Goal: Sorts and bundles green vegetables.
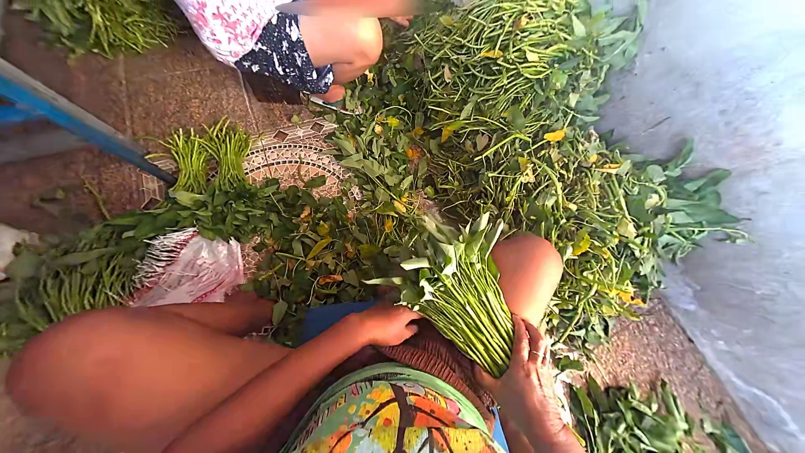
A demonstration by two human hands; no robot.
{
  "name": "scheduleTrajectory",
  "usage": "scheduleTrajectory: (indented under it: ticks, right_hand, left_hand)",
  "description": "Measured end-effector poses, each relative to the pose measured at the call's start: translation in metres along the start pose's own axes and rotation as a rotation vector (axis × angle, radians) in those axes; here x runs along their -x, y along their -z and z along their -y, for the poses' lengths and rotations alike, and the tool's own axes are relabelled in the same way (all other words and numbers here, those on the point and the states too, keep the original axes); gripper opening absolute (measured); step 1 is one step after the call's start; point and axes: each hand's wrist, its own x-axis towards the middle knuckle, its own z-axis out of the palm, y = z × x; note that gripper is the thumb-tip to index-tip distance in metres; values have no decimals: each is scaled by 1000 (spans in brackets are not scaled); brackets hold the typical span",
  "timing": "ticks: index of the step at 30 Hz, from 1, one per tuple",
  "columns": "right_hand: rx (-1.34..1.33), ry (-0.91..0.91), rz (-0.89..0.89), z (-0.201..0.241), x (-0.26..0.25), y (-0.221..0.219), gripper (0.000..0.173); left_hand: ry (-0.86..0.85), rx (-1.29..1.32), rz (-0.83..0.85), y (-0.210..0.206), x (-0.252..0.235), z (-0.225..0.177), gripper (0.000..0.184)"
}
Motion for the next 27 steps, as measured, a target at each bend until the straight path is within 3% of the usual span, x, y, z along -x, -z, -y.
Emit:
scheduleTrajectory:
  ticks: [3,6,8,12,15,17,21,24,27]
  right_hand:
    - [12,-46,105,-2,6,10,123]
    - [219,-142,572,12,-12,58,134]
    - [331,-136,774,20,-43,95,125]
    - [164,83,552,45,-136,148,81]
    - [-18,288,467,95,-233,146,64]
    - [-106,336,480,129,-301,111,53]
    - [-316,286,563,186,-419,-27,42]
    - [-549,20,707,222,-439,-124,42]
    - [-718,-153,703,234,-422,-206,43]
  left_hand:
    - [90,23,-15,28,27,12,40]
    - [283,-15,-147,67,63,37,40]
    - [360,22,-274,96,91,48,43]
    - [375,49,-569,145,151,58,39]
    - [334,60,-741,176,184,62,36]
    - [303,90,-855,191,199,69,35]
    - [271,220,-1096,195,214,91,30]
    - [266,319,-1175,187,219,130,33]
    - [379,286,-1142,186,231,160,36]
